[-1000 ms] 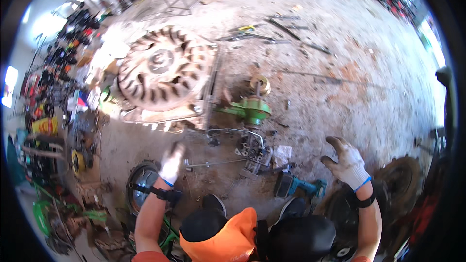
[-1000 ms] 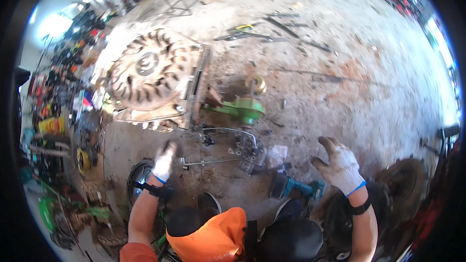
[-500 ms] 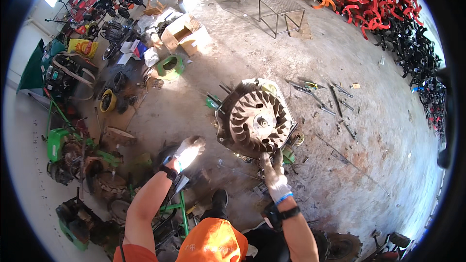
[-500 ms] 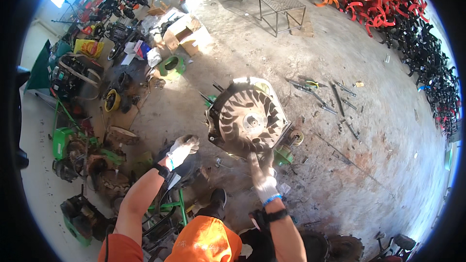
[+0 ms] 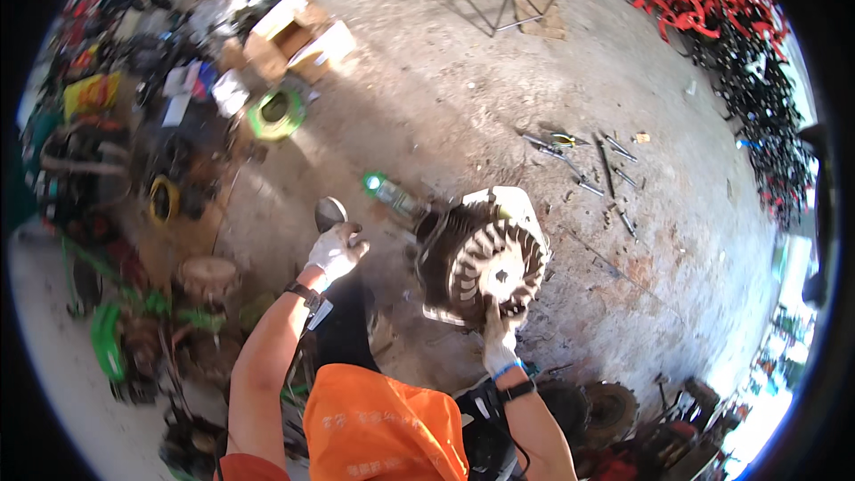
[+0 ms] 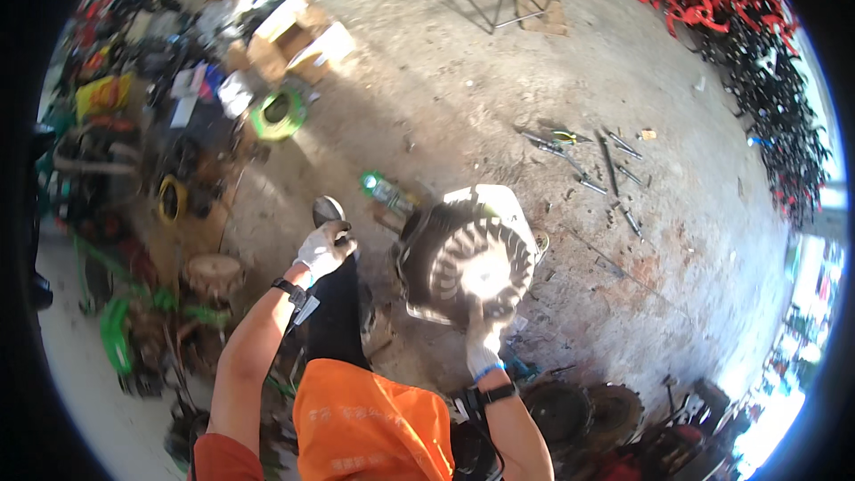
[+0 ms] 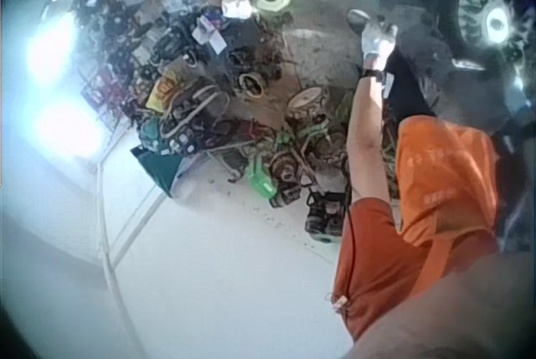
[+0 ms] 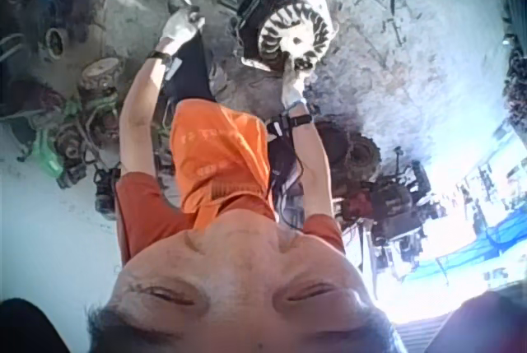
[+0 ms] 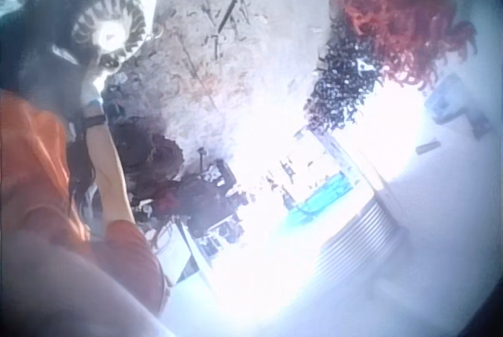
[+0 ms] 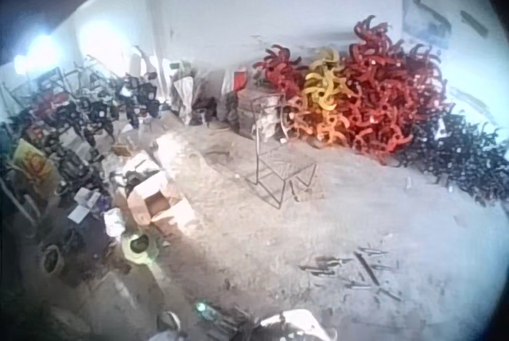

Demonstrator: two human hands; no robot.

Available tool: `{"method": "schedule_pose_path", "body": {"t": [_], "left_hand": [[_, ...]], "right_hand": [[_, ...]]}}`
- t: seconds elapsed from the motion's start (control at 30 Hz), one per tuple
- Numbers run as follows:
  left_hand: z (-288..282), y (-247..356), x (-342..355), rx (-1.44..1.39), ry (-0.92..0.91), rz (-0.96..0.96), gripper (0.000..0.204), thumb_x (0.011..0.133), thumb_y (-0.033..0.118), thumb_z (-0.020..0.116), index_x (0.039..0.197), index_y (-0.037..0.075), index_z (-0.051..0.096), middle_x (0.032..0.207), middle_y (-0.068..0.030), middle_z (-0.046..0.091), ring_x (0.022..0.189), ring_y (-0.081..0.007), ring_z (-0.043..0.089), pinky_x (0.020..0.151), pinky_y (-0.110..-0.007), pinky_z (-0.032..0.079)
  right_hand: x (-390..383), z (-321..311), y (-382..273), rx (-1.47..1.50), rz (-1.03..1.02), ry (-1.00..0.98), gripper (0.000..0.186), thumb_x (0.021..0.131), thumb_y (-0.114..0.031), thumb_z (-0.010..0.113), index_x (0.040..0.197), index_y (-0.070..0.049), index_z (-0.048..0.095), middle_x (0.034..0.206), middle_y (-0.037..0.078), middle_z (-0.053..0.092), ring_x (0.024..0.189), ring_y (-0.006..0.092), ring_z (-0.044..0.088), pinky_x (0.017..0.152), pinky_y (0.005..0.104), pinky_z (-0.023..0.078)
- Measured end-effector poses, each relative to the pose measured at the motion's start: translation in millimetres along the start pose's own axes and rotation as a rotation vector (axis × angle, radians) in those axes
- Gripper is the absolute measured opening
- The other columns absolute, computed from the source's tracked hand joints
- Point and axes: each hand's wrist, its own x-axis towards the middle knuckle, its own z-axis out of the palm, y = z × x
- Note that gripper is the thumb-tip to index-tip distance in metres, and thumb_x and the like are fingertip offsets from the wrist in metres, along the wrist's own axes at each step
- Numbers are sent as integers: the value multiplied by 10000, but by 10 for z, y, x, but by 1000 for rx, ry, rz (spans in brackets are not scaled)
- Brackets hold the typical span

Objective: The person disassembles a small engine using a cordless impact driver and hand tools, removes the fan cover and other components, then reassembles parts and tightens fasteners. The person also moves parts around the floor and briefly interacts with another person in the workshop.

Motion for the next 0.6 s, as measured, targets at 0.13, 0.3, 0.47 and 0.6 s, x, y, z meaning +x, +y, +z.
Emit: {"method": "schedule_pose_path", "body": {"t": [0.13, 0.3, 0.47, 0.6], "left_hand": [[-70, 100, 1589, 554, -193, 342, 917, 808, 441, 913, 1594, 153, 540, 1571, -188, 588, 1433, -415, 574, 1288, -625, 338], [488, -240, 2591, 616, -398, 575, 1116, 720, 439, 975, 1640, 113, 433, 1636, -156, 506, 1515, -373, 477, 1238, -575, 404], [911, -327, 3274, 781, -603, 637, 1113, 676, 434, 987, 1618, 124, 480, 1603, -163, 547, 1481, -394, 517, 1241, -593, 405], [1033, -323, 3573, 748, -735, 723, 1083, 649, 416, 1006, 1584, 137, 537, 1501, -207, 630, 1470, -433, 519, 1230, -591, 405]], "right_hand": [[-373, 295, -338, 273, -109, 186, 651, 1160, -287, 568, 1735, -137, 302, 1548, 57, 511, 1294, 229, 544, 1069, 441, 527], [-898, 413, -756, 276, 150, 565, 695, 1119, -241, 671, 1726, -173, 338, 1659, 109, 489, 1431, 254, 547, 1162, 418, 498], [-932, 665, -947, 631, 177, 709, 621, 1095, -199, 677, 1662, -182, 422, 1497, 101, 625, 1263, 278, 684, 996, 458, 630], [-874, 804, -1170, 696, 180, 728, 527, 1105, -147, 629, 1605, -144, 463, 1241, 80, 682, 992, 212, 714, 805, 374, 630]]}}
